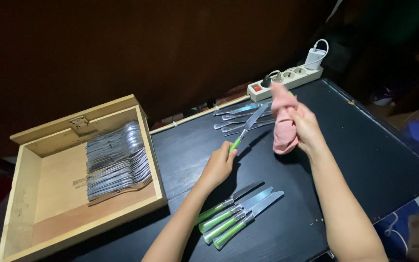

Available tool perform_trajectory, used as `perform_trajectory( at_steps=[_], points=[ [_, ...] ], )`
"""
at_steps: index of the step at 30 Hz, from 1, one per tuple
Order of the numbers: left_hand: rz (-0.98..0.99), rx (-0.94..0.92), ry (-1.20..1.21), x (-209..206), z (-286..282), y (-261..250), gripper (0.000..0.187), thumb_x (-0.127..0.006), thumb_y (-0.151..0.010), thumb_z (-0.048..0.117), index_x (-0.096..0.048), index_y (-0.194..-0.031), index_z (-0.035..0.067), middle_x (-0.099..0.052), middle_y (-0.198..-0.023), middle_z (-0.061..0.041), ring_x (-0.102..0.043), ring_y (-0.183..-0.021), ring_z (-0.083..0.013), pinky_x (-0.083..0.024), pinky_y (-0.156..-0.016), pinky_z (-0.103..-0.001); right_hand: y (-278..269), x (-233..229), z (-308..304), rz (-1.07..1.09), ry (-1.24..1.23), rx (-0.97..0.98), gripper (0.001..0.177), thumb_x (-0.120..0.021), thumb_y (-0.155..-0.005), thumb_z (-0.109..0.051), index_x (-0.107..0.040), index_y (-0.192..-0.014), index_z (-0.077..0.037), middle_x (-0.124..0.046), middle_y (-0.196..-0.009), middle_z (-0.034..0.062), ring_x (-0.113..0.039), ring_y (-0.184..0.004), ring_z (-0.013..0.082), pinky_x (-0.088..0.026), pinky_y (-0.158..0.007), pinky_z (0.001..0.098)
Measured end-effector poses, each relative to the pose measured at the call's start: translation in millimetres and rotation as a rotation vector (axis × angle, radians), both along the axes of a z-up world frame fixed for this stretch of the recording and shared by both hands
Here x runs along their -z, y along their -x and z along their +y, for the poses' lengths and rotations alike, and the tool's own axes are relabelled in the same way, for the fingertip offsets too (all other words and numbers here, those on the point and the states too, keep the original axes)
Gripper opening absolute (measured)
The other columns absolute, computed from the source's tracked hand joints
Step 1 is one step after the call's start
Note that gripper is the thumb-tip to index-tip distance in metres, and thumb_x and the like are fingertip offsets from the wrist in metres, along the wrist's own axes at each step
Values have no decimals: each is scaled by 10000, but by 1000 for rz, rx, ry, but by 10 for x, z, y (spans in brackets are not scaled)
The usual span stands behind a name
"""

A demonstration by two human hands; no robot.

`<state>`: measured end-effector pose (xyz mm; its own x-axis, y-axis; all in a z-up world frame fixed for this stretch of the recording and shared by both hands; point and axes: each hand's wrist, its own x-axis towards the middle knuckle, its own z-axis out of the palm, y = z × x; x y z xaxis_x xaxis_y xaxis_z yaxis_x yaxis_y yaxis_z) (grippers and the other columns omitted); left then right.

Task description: The person wipes multiple knives with a cloth on a table, then places the cleaned knives into a wooden box. The person handles each knife individually, wiping the blade and handle before stacking them inside the box.

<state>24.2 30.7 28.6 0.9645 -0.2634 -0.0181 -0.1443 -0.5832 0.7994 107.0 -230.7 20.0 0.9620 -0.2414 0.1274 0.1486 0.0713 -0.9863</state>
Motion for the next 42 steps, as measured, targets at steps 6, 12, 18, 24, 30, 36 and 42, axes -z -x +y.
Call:
perform_trajectory(
  at_steps=[6,12,18,24,30,36,42],
  points=[
    [-48,82,16,212,24,-115,211,-397,-1059,190,-496,-1231,119,-698,-1017,-311,-652,-1036,-536,-520,-869,-609,-26,637,727,110,-161,-237,189,-683,-989,-255,-657,-1077,-90,-731,-812,77,-722,-667,173,-607,-577,335],
    [-75,162,-141,126,98,-83,262,-413,-1072,298,-485,-1281,156,-702,-1022,-283,-660,-1046,-514,-528,-885,-588,140,67,642,3,-108,98,217,-748,-961,-309,-654,-897,-124,-646,-681,-6,-572,-539,71,-467,-461,209],
    [-207,113,-147,417,207,-217,239,-443,-1065,329,-525,-1227,174,-720,-915,-224,-700,-943,-471,-552,-824,-555,219,419,1010,110,-137,-48,241,-792,-886,-209,-683,-1044,-63,-709,-836,57,-673,-677,136,-588,-603,310],
    [-244,142,-133,326,44,-130,272,-443,-1069,299,-540,-1254,124,-720,-955,-271,-691,-960,-503,-535,-834,-591,-186,351,384,-104,85,225,282,-819,-906,-238,-656,-1078,-85,-675,-873,52,-590,-730,112,-540,-635,281],
    [-236,126,-61,410,122,-229,259,-448,-1068,331,-533,-1247,163,-713,-890,-228,-693,-929,-482,-540,-820,-558,76,345,763,87,-81,84,313,-700,-961,-253,-624,-1161,-25,-666,-932,119,-653,-776,192,-582,-649,349],
    [-220,133,-27,282,107,-173,254,-448,-1068,321,-527,-1252,164,-710,-904,-248,-680,-948,-502,-531,-827,-582,-95,365,558,30,46,127,263,-749,-962,-344,-670,-950,-94,-653,-743,34,-595,-600,96,-501,-480,251],
    [-233,135,-51,375,146,-202,255,-471,-1057,346,-559,-1245,198,-713,-899,-229,-687,-941,-489,-537,-821,-572,64,267,663,50,-46,190,216,-697,-942,-255,-662,-1012,-54,-638,-788,25,-592,-647,79,-518,-531,250]
  ],
)
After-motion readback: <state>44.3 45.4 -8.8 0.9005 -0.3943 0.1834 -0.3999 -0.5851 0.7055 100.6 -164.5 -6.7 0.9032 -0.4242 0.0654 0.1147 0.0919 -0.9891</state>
